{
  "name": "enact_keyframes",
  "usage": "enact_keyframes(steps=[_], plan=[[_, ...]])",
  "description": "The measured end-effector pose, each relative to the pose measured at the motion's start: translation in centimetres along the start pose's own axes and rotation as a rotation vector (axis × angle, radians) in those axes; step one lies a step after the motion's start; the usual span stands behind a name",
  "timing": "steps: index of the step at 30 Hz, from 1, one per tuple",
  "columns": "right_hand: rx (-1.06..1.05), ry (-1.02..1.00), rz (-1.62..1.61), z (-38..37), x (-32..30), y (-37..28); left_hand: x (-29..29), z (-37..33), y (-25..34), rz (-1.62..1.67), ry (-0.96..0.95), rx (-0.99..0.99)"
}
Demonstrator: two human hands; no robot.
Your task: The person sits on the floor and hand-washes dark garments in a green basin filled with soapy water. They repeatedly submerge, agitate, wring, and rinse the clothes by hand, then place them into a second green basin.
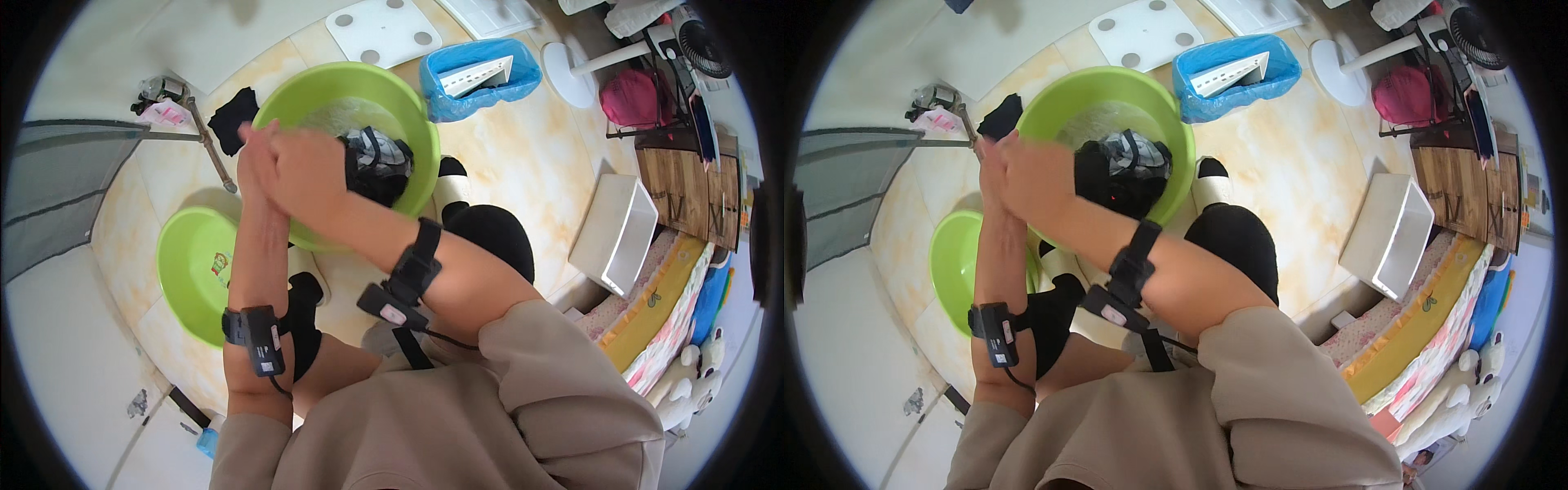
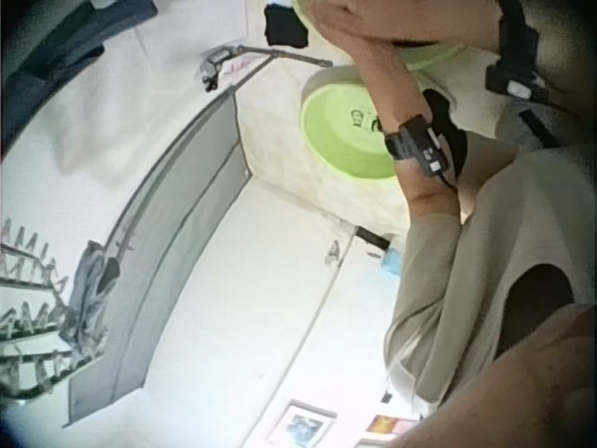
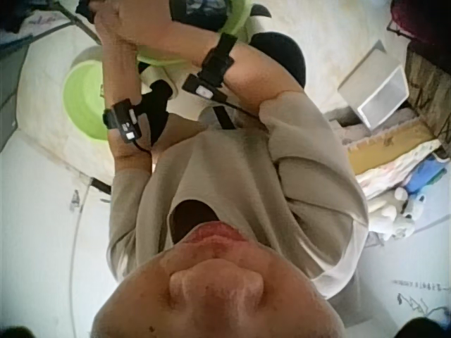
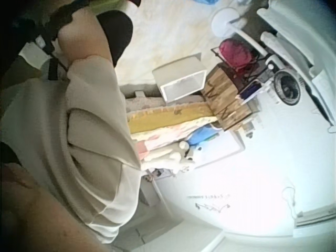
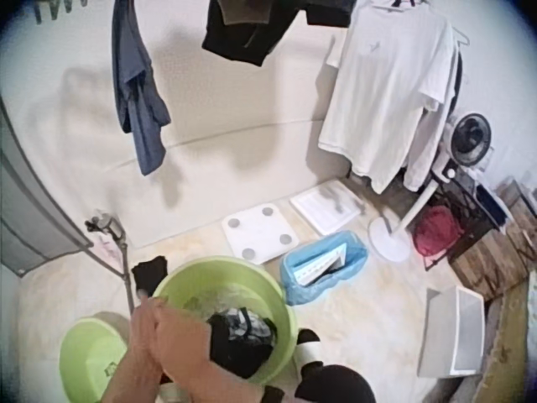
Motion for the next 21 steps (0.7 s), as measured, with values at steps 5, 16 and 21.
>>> enact_keyframes(steps=[5, 16, 21], plan=[[0.101, 0.100, -0.060, -0.3, 0.0, 1.0, -0.3, 0.0, -0.5, -0.196, 0.141, 0.069], [0.206, 0.058, 0.083, -2.1, -1.4, 2.2, 1.3, 1.5, -0.7, -0.168, 0.114, -0.190], [0.000, -0.046, -0.052, 1.5, -1.0, 1.3, 0.6, -0.1, -0.1, 0.096, 0.076, -0.040]])
Point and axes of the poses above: each hand's wrist, its own z-axis away from the middle knuckle, its own x-axis out of the palm, y = z × x, the point moved 2 cm from there along -z, towards the middle knuckle, and after that the axes turned 15 degrees about x, right-handed, at the moved point
